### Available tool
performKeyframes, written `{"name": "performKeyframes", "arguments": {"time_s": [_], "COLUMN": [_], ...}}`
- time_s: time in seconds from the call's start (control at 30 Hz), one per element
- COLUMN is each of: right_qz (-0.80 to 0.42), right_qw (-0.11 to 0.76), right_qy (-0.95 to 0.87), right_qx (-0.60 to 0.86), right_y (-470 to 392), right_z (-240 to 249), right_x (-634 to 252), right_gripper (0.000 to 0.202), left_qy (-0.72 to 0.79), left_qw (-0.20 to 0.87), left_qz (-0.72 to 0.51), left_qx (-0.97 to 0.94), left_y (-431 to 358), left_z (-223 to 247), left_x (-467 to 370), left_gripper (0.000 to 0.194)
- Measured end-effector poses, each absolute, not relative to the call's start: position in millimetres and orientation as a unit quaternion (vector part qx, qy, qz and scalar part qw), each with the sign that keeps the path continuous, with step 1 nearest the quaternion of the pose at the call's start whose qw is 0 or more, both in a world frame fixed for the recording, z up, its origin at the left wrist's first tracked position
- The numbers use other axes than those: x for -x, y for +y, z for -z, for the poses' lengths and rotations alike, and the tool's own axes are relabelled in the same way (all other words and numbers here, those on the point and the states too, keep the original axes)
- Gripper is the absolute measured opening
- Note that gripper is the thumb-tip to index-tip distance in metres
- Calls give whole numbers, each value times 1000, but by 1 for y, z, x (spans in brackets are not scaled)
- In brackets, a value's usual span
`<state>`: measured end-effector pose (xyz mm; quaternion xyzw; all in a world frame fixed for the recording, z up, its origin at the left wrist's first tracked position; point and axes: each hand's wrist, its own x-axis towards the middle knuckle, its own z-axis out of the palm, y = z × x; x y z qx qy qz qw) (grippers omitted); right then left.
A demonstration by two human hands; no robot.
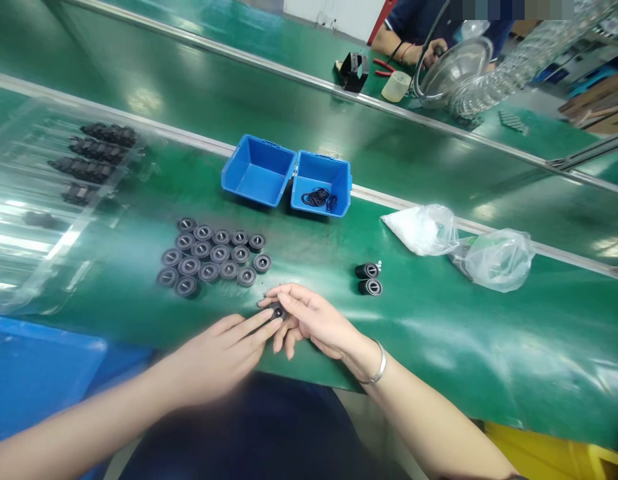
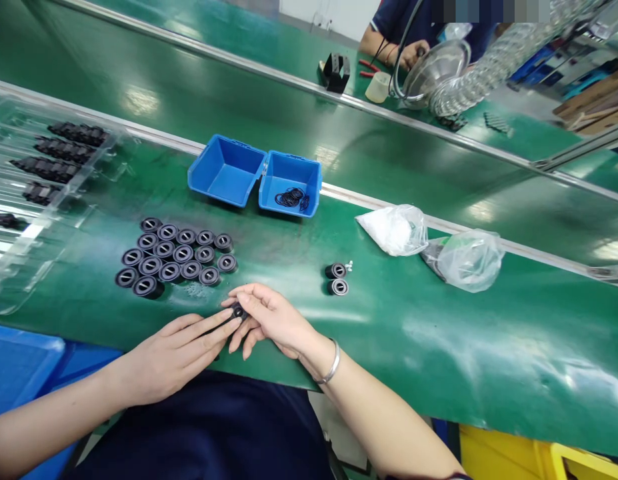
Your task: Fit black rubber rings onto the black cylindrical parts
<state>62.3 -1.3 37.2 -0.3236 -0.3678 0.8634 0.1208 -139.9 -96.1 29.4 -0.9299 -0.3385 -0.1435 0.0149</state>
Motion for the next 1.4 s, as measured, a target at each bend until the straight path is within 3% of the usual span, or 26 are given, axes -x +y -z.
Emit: {"name": "performKeyframes", "arguments": {"time_s": [0.27, 1.17, 1.4], "right_qz": [-844, -818, -668], "right_qw": [126, 137, 126], "right_qy": [-387, -455, -648], "right_qx": [348, 322, 344], "right_y": [-4, -16, -25], "right_z": [-38, -31, -25], "right_x": [-59, -43, -26], "right_gripper": [27, 37, 27], "left_qy": [-337, -382, -400], "left_qw": [20, 85, 103], "left_qz": [182, 106, 110], "left_qx": [923, 914, 904], "left_y": [-98, -111, -125], "left_z": [-28, -41, -45], "left_x": [138, 149, 165], "left_gripper": [27, 31, 28]}}
